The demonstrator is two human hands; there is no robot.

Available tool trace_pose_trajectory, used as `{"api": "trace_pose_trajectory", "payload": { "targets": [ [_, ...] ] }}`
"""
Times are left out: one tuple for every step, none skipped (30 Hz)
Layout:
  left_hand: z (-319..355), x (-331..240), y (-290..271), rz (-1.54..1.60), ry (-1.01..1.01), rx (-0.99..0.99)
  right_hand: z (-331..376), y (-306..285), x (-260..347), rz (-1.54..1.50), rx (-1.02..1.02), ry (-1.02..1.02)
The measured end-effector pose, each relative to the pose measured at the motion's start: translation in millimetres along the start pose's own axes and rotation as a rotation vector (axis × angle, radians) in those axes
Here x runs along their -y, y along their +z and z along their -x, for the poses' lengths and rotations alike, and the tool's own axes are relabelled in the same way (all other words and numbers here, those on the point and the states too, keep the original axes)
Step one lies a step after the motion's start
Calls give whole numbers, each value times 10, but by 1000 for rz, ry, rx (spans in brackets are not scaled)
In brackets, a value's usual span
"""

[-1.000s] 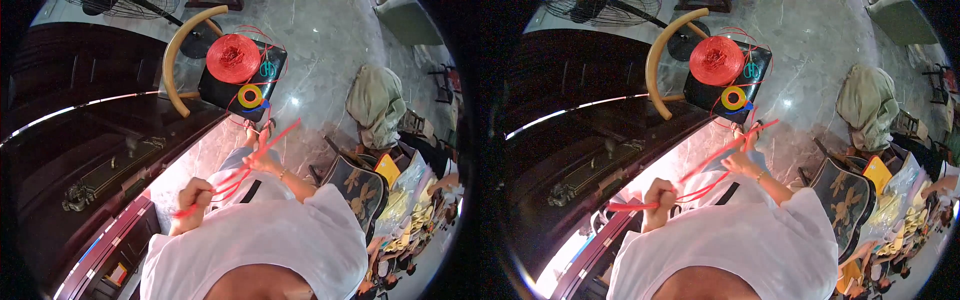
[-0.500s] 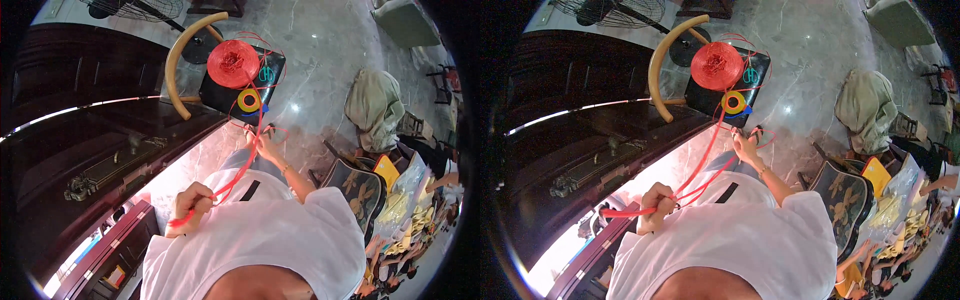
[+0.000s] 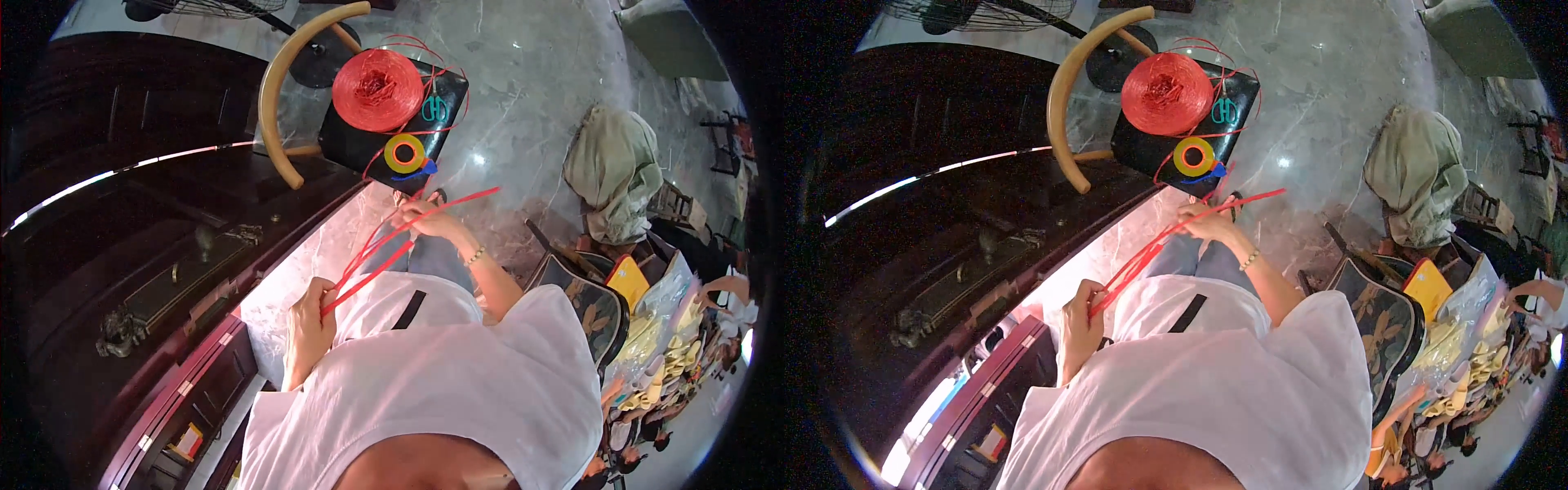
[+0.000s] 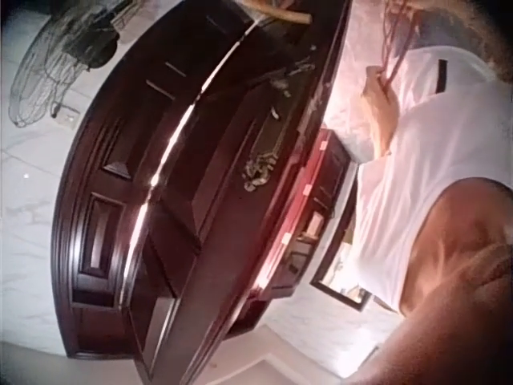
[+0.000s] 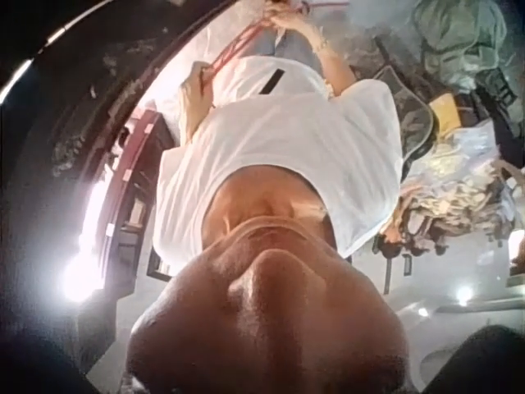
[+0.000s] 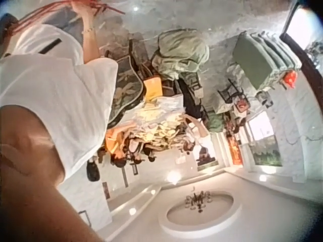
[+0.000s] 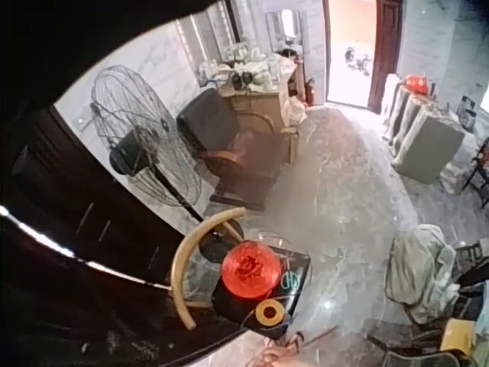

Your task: Untangling and preparing lengths of red plastic straps for packaging use.

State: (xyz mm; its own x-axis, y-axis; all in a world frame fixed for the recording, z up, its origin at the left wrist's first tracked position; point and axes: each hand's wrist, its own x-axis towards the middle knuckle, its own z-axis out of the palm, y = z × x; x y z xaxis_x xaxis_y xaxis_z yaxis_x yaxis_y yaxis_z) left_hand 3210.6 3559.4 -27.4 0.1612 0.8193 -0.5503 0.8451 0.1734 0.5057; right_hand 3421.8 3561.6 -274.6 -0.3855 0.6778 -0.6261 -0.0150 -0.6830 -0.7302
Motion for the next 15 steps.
{"api": "trace_pose_trajectory", "payload": {
  "targets": [
    [-2, 99, 33, -7, -34, -22, -414, -60, -533, 481, 6, -133],
    [-58, 109, 95, 29, -12, -21, -454, -279, -784, 967, -52, -239],
    [-104, 176, 152, 55, -22, -42, -458, -378, -742, 1093, -89, -188],
    [-156, 234, 207, 60, -25, -35, -424, -500, -664, 1221, -135, -129],
    [-205, 294, 257, 56, -47, -39, -561, -663, -861, 997, -296, -116],
    [-290, 317, 300, 50, -59, -35, -712, -886, -1043, 766, -463, -96],
    [-380, 349, 341, 60, -108, -15, -855, -1094, -1145, 734, -541, -66],
    [-465, 382, 360, 60, -107, -3, -1014, -1272, -1187, 697, -616, -37],
    [-552, 431, 404, 37, -128, 35, -1181, -1463, -1205, 639, -731, -49],
    [-556, 467, 406, 11, -152, 44, -1388, -1585, -1068, 580, -833, -92],
    [-551, 519, 420, 14, -155, 29, -1581, -1701, -935, 592, -887, -119],
    [-604, 537, 439, 12, -160, 24, -1786, -1801, -782, 598, -937, -137],
    [-675, 555, 469, 6, -161, 36, -1961, -1935, -699, 598, -943, -132],
    [-749, 582, 502, 0, -159, 46, -2126, -2065, -610, 555, -986, -156],
    [-818, 622, 545, -2, -179, 68, -2298, -2180, -586, 511, -1028, -183]
  ]
}}
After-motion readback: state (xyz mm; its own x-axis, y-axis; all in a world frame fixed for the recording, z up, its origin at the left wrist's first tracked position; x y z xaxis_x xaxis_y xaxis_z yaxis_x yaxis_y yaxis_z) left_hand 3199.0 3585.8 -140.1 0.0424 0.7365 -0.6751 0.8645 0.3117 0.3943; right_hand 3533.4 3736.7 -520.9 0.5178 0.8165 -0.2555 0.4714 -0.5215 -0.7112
